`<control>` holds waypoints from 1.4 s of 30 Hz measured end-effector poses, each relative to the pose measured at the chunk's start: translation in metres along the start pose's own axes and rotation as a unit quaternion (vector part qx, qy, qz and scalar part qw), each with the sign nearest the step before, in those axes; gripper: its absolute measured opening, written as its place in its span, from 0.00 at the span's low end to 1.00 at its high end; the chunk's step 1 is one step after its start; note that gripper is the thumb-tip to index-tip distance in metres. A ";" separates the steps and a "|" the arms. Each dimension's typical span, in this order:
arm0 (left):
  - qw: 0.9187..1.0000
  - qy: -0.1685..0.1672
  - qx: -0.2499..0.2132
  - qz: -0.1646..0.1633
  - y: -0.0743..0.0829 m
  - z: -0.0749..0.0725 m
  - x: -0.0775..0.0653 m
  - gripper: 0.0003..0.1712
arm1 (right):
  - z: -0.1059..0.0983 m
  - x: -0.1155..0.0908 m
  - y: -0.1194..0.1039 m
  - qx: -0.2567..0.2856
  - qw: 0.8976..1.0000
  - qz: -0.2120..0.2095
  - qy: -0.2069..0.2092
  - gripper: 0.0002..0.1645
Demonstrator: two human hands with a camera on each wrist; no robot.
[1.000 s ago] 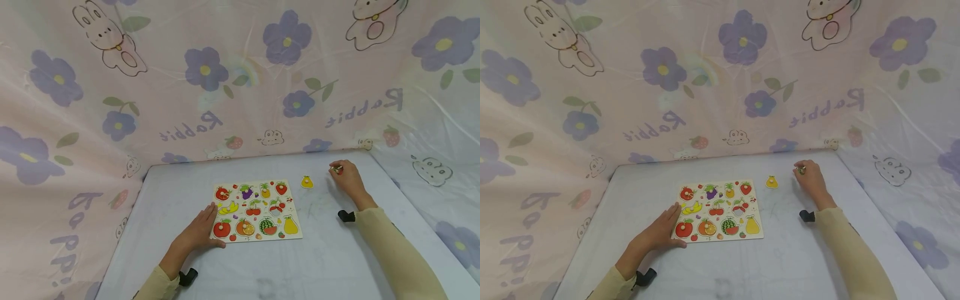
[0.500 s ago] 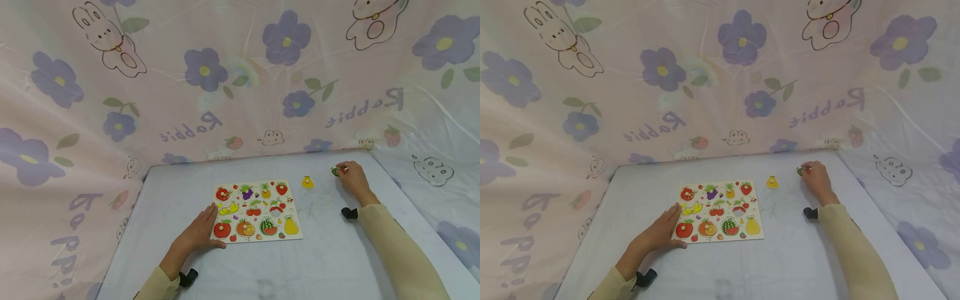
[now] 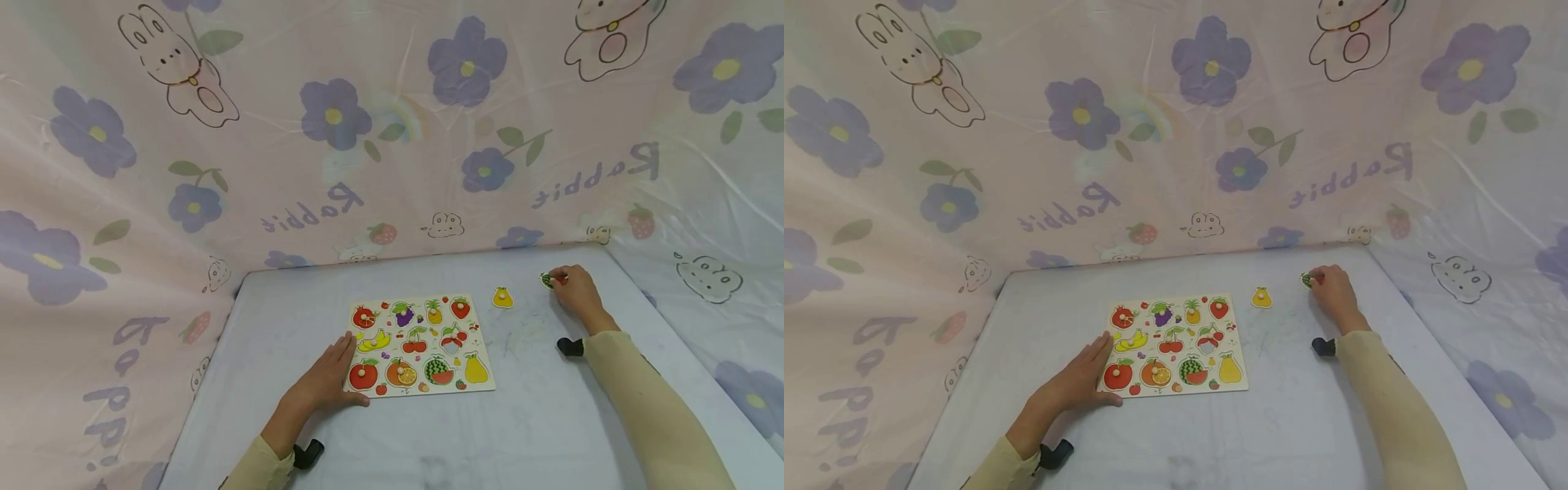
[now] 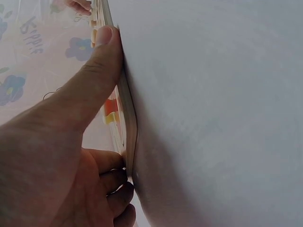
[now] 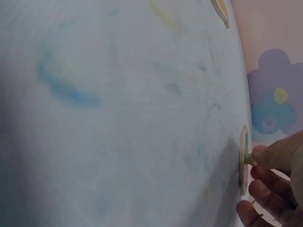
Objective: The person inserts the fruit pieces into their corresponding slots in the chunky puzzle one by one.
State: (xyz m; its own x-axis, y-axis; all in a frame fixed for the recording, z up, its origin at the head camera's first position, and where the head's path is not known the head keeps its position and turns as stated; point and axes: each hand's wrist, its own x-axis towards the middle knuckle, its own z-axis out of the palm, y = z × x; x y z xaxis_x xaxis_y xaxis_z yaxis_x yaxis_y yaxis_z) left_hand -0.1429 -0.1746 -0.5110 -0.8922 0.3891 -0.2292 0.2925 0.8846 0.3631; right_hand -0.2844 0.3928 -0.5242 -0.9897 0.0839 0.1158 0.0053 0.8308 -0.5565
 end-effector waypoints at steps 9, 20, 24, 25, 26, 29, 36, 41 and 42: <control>1.000 0.001 -0.001 0.000 -0.002 0.001 0.001 0.76 | 0.002 0.001 0.005 0.000 1.000 0.005 -0.006 0.19; 1.000 0.002 0.001 0.003 -0.003 0.001 0.002 0.76 | 0.001 0.005 0.010 0.017 1.000 0.013 0.001 0.16; 1.000 0.002 0.000 0.003 -0.002 0.000 0.001 0.76 | 0.001 0.004 0.010 0.014 1.000 0.006 -0.001 0.16; 1.000 0.002 0.000 0.003 -0.002 0.001 0.001 0.76 | 0.002 0.004 0.010 0.012 1.000 0.003 -0.002 0.16; 1.000 0.001 0.001 0.002 -0.002 0.000 0.001 0.76 | 0.002 0.003 0.010 0.010 1.000 0.000 -0.003 0.16; 1.000 0.001 -0.001 -0.001 -0.001 0.000 0.001 0.76 | 0.002 0.001 0.009 0.006 1.000 -0.009 -0.003 0.15; 1.000 0.002 -0.002 -0.003 0.000 0.000 0.001 0.76 | 0.003 -0.003 0.006 0.000 1.000 -0.019 0.000 0.15; 1.000 0.001 0.003 -0.001 -0.001 0.001 0.002 0.76 | 0.005 -0.007 0.003 -0.001 1.000 -0.020 0.000 0.15; 1.000 0.001 0.005 -0.001 -0.001 0.001 0.002 0.76 | 0.006 -0.007 0.002 -0.003 1.000 -0.020 0.001 0.15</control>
State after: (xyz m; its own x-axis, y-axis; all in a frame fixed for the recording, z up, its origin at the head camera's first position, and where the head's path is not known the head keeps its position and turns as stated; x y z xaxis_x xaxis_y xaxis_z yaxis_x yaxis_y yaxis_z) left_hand -0.1449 -0.1746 -0.5130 -0.8937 0.3868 -0.2274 0.2940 0.8877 0.3544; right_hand -0.2784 0.3903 -0.5307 -0.9889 0.0507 0.1397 -0.0344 0.8364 -0.5470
